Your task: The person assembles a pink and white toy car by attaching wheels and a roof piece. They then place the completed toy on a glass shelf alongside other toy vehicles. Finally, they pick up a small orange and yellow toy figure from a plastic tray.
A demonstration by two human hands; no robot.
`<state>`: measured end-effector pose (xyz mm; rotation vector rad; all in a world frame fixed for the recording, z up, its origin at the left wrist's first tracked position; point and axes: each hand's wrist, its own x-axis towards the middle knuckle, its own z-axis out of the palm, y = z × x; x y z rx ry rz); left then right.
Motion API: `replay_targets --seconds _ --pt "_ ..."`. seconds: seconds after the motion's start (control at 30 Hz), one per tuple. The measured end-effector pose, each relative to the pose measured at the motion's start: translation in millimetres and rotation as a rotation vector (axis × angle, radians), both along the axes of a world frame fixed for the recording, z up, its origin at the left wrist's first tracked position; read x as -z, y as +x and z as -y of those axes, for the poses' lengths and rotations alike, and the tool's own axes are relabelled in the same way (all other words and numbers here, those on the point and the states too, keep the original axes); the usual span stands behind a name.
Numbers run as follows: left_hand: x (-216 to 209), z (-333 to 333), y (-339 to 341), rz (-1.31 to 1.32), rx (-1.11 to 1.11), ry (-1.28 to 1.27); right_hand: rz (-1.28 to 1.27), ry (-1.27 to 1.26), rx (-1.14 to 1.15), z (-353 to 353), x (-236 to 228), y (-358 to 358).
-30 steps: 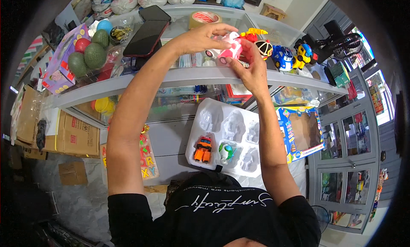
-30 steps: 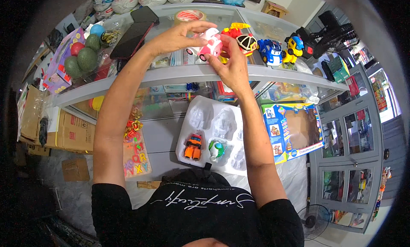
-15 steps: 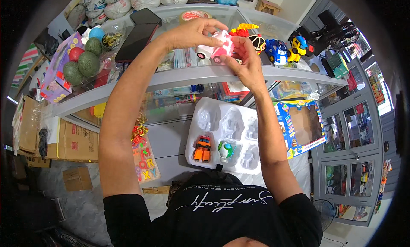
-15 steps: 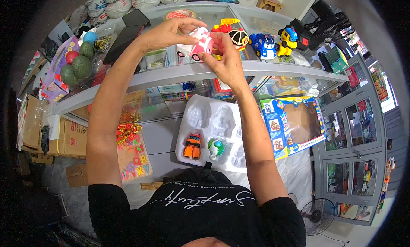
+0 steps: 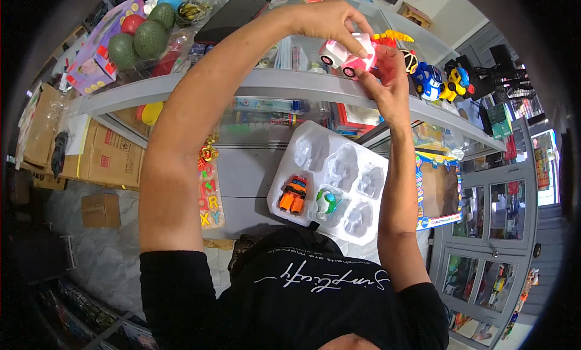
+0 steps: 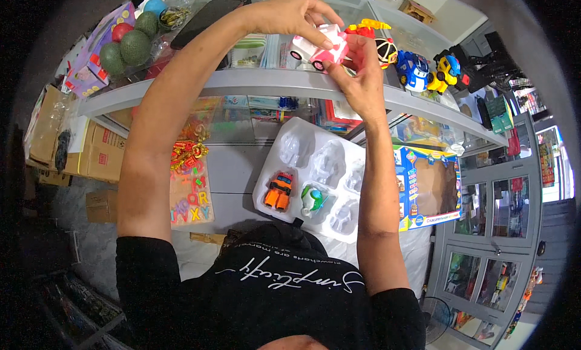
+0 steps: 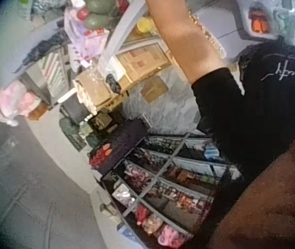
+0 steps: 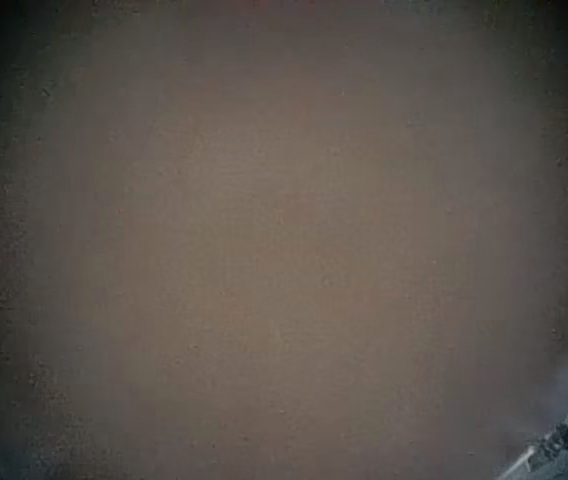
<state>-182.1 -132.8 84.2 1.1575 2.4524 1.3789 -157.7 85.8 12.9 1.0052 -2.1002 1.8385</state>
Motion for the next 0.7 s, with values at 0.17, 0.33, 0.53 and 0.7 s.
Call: replay_targets --seconds 0.17,0.33,0.53,0.7 --pt "17.3 -5.1 -18.8 -0.018 -0.155 0.022 0.052 -0.026 0.0 3.3 -3.6 0.6" --pt "9.7 -5.1 -11.3 0.039 -0.197 0.022 0.12 -0.056 0.035 1.1 -6.8 3.7" --pt "9.0 0.3 -13.9 0.161 -0.213 0.064 0.212 -0.163 -0.062 -3.0 -5.1 -2.8" --pt "-2.0 -8.7 12.5 0.039 -0.251 -0.119 0.185 -0.146 -0.08 -2.3 -6.4 2.2"
